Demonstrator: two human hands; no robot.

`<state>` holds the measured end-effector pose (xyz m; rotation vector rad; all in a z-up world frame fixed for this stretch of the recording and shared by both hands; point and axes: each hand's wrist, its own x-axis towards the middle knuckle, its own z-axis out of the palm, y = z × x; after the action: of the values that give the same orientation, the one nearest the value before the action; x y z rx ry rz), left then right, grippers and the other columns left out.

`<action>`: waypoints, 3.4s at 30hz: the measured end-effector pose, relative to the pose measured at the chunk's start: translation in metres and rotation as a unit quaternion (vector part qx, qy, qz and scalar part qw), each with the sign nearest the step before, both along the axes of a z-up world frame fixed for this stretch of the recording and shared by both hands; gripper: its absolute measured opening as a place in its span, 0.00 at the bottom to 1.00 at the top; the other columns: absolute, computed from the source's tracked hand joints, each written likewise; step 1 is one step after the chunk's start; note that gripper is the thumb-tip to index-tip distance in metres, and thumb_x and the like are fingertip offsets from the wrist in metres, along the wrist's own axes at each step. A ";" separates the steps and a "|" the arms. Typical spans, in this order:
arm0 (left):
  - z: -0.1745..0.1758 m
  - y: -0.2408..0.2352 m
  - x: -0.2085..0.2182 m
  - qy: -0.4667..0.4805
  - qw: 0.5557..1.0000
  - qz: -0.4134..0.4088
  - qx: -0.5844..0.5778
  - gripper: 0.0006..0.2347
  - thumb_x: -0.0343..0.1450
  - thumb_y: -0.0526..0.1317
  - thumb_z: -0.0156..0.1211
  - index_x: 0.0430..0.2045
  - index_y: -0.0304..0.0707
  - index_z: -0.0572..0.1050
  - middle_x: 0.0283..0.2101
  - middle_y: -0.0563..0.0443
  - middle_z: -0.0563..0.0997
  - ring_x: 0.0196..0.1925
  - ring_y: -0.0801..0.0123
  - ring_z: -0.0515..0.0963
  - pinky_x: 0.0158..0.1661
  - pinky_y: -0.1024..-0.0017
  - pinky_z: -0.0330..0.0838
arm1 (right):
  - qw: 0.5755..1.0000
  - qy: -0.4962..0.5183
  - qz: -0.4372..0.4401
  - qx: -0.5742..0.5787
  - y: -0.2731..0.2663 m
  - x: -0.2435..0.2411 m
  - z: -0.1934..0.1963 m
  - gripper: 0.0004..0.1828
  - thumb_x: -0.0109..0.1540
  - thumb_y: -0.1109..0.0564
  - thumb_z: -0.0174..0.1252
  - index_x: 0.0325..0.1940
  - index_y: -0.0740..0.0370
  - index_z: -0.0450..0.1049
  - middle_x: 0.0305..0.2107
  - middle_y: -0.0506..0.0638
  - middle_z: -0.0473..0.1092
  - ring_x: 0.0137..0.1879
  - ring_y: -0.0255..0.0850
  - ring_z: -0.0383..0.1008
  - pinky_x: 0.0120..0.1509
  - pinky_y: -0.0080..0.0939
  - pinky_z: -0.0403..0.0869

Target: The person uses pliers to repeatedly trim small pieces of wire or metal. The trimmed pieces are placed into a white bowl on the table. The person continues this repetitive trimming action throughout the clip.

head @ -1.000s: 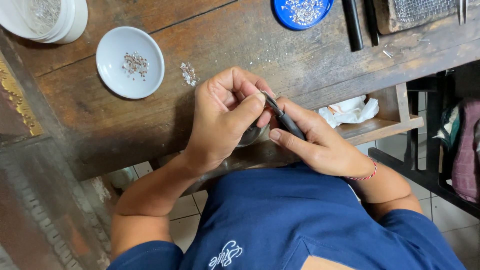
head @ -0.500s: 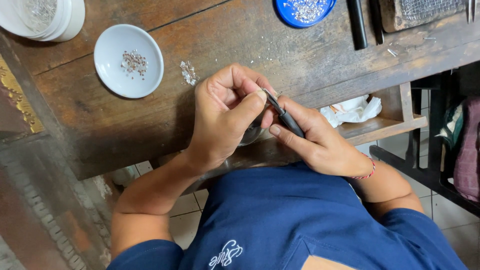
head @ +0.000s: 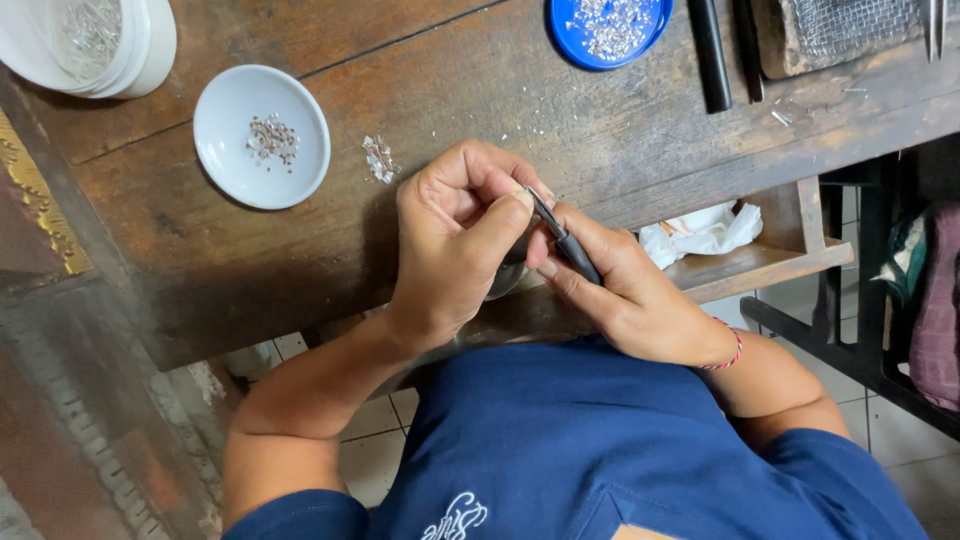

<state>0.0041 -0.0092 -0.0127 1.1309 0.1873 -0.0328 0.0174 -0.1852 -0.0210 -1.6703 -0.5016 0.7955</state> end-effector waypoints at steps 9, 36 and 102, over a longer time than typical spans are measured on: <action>0.004 0.010 0.008 0.021 0.998 -0.055 0.003 0.07 0.69 0.28 0.51 0.20 0.39 0.67 0.33 0.47 0.77 0.22 0.71 0.78 0.35 0.71 0.78 | 1.000 -0.025 0.019 -0.002 -0.001 0.008 0.001 0.06 0.72 0.55 0.47 0.45 0.56 0.68 0.33 0.43 0.65 0.38 0.33 0.63 0.46 0.33 0.66; -0.003 0.012 0.014 -0.028 0.992 -0.120 -0.037 0.03 0.73 0.33 0.55 0.31 0.40 0.68 0.39 0.48 0.76 0.31 0.71 0.77 0.41 0.74 0.75 | 0.999 -0.015 -0.010 -0.030 -0.008 0.017 0.014 0.03 0.69 0.59 0.51 0.46 0.57 0.69 0.28 0.42 0.70 0.32 0.31 0.71 0.42 0.31 0.71; -0.004 0.011 0.009 0.006 0.992 -0.108 -0.064 0.08 0.68 0.27 0.50 0.22 0.42 0.65 0.36 0.51 0.71 0.25 0.65 0.76 0.36 0.70 0.72 | 0.992 -0.076 0.037 -0.098 -0.009 0.011 0.013 0.06 0.69 0.55 0.50 0.49 0.50 0.71 0.21 0.42 0.66 0.23 0.36 0.62 0.33 0.36 0.64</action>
<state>0.0136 0.0021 -0.0168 1.0187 0.0717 -0.2405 0.0279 -0.1938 -0.0076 -1.9127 -0.6095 0.7953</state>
